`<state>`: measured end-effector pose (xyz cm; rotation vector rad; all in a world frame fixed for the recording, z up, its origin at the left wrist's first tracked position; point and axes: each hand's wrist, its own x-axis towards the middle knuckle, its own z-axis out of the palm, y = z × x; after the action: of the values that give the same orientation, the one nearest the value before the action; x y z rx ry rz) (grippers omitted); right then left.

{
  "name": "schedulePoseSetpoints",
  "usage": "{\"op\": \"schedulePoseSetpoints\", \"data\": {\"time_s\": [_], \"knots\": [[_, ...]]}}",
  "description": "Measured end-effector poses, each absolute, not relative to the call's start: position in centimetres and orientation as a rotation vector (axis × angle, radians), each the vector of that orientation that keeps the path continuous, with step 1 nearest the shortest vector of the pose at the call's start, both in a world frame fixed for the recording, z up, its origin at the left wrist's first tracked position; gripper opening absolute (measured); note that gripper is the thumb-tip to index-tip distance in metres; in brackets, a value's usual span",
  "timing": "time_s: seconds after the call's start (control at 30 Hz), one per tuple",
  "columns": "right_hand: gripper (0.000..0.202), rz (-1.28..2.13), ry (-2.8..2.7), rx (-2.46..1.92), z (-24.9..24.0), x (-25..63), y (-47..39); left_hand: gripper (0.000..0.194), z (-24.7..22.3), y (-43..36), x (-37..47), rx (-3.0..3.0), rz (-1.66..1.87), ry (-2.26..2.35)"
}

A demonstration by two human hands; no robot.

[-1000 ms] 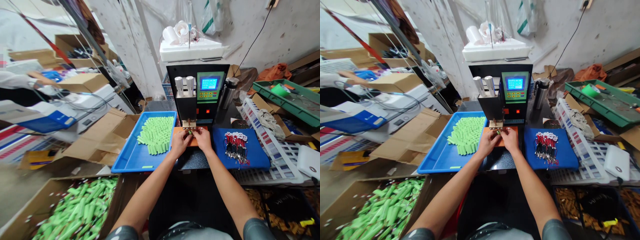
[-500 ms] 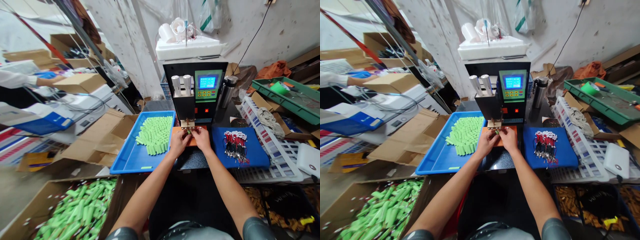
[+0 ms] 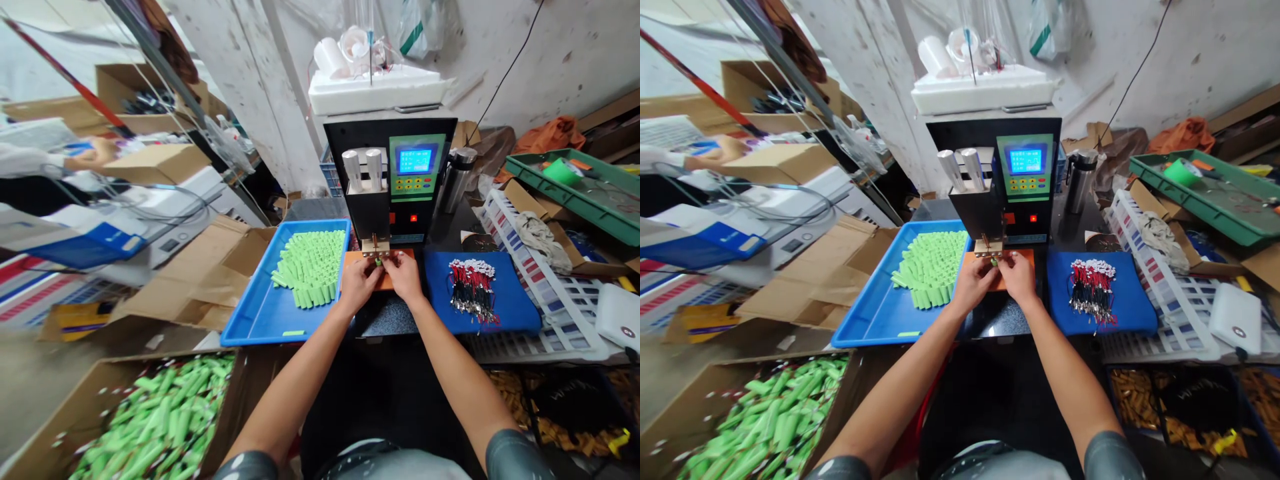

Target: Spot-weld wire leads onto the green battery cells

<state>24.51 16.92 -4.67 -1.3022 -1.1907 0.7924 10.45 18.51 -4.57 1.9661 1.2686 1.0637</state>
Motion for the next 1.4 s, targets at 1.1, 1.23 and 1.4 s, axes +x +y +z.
{"op": "schedulePoseSetpoints", "data": {"time_s": [1.1, 1.23, 1.4], "knots": [[0.024, 1.417, -0.998, -1.019, -4.3, 24.6, 8.6, 0.039, -1.6, 13.5, 11.2, 1.456, 1.118, 0.995], [0.027, 1.504, -0.783, -0.94, -4.0, 25.1, 8.5, 0.032, -2.0, 13.5, 10.6, 1.479, 1.086, 1.003], [0.029, 1.527, -0.654, -0.896, -3.7, 25.4, 9.1, 0.039, -2.8, 14.0, 10.1, 1.449, 1.021, 0.933]]}}
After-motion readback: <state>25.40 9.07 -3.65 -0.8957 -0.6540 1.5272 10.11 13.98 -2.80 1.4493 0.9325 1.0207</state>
